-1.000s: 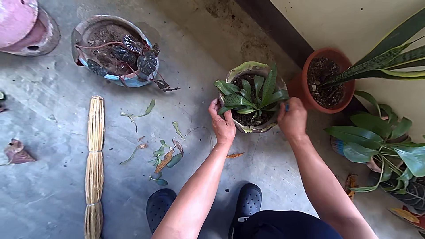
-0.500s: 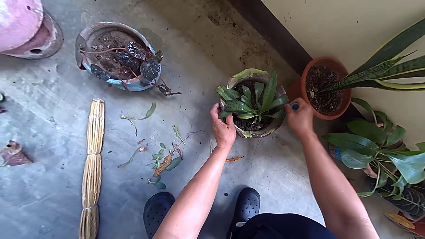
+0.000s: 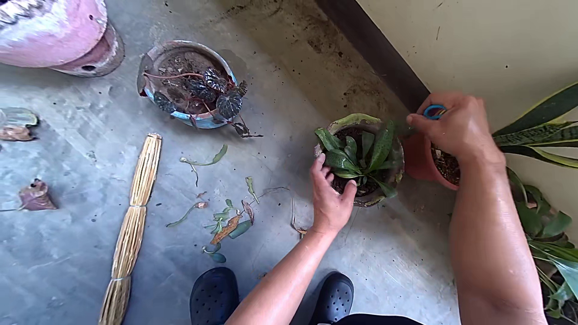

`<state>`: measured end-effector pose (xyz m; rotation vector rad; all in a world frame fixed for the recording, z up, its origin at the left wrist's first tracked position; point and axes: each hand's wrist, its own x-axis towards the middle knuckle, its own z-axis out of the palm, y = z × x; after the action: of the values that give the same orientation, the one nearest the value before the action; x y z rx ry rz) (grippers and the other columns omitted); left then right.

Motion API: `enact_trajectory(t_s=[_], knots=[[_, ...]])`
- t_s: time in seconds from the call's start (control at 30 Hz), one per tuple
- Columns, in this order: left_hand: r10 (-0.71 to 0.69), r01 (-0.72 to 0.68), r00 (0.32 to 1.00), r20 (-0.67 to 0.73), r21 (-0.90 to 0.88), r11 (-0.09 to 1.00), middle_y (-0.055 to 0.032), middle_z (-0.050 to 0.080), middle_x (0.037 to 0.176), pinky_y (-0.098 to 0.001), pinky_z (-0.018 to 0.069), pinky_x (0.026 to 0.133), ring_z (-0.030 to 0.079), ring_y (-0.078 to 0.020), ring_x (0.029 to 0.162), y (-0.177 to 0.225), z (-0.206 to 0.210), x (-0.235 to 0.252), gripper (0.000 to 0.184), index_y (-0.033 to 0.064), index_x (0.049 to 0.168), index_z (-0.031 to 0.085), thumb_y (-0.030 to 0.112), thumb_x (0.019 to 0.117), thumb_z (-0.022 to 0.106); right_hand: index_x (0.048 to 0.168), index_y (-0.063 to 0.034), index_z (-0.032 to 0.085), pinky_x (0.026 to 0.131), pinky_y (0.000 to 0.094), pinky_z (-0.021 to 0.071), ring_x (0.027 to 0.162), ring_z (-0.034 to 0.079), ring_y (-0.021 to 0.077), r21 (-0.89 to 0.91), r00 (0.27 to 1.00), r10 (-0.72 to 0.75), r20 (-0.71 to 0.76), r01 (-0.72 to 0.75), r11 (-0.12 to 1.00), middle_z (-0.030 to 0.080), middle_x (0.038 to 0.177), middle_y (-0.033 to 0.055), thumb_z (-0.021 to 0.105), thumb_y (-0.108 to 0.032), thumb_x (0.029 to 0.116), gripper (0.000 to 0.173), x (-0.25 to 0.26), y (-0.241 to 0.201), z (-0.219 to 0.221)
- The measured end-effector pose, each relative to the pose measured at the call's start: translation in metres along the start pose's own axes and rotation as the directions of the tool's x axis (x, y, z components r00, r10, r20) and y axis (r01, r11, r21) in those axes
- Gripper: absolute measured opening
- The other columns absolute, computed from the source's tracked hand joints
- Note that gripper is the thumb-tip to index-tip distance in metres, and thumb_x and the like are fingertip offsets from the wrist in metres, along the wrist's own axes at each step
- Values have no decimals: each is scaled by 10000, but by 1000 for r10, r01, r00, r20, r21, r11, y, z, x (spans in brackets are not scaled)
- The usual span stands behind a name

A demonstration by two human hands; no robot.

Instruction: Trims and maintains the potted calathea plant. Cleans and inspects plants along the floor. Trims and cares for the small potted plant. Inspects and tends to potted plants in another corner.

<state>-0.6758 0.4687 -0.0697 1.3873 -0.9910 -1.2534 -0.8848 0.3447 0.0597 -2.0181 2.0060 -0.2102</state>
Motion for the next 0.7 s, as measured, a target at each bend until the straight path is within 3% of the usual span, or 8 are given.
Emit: enact_trajectory(t_s=[0.1, 0.17, 0.23, 0.4, 0.5, 0.6, 0.7], knots=[[-264, 281, 956, 131, -132, 951, -208, 283, 1643, -489, 449, 1142, 418, -310, 1463, 21, 9, 8, 1059, 111, 1634, 110, 163, 846, 814, 1011, -66, 711, 714, 620, 477, 833, 658, 347, -76, 999, -26, 20, 27, 997, 692, 914, 183, 741, -274, 938, 222, 7, -13, -22], [-320, 338, 939, 129, -158, 928, -197, 278, 1651, -508, 430, 1149, 397, -309, 1477, 22, 15, 19, 1138, 155, 1636, 61, 200, 826, 859, 988, -107, 708, 678, 514, 494, 753, 634, 224, -43, 997, -67, 28, 68, 997, 678, 872, 101, 749, -345, 923, 250, 14, -15, -26], [-266, 274, 961, 77, -136, 952, -190, 272, 1654, -516, 452, 1115, 411, -307, 1460, 14, 23, 27, 1167, 169, 1637, 69, 236, 797, 877, 959, -113, 716, 680, 480, 499, 742, 628, 182, 2, 991, -125, 49, 125, 992, 678, 858, 71, 762, -379, 907, 275, 26, -20, -15], [67, -73, 995, 74, 82, 994, -160, 491, 1508, -565, 449, 1104, 499, -334, 1362, -10, 41, 24, 953, 80, 1549, 338, 262, 765, 849, 943, -40, 728, 812, 611, 535, 909, 690, 345, 6, 950, -262, 170, 264, 964, 710, 946, 179, 748, -266, 918, 229, 68, -36, 64], [173, -214, 965, 198, 207, 955, -133, 507, 1522, -533, 382, 1165, 482, -313, 1400, -21, 44, 12, 795, 76, 1521, 431, 230, 825, 785, 823, -27, 664, 673, 490, 504, 753, 647, 271, 66, 934, -344, 97, 339, 938, 658, 796, 134, 670, -191, 915, 188, 61, -37, 112], [230, -301, 935, 271, 258, 918, -137, 518, 1521, -511, 354, 1191, 461, -314, 1431, -25, 47, 7, 691, 94, 1496, 486, 231, 868, 739, 817, -10, 676, 678, 457, 532, 760, 667, 265, 89, 884, -452, 120, 444, 892, 675, 812, 140, 662, -149, 921, 174, 47, -31, 101], [312, -390, 907, 282, 284, 876, -145, 541, 1497, -502, 387, 1171, 487, -334, 1407, -30, 49, 5, 624, 98, 1469, 520, 217, 889, 716, 820, -20, 700, 685, 373, 534, 757, 665, 207, 108, 888, -460, -5, 458, 882, 692, 818, 128, 690, -173, 924, 185, 44, -28, 92]])
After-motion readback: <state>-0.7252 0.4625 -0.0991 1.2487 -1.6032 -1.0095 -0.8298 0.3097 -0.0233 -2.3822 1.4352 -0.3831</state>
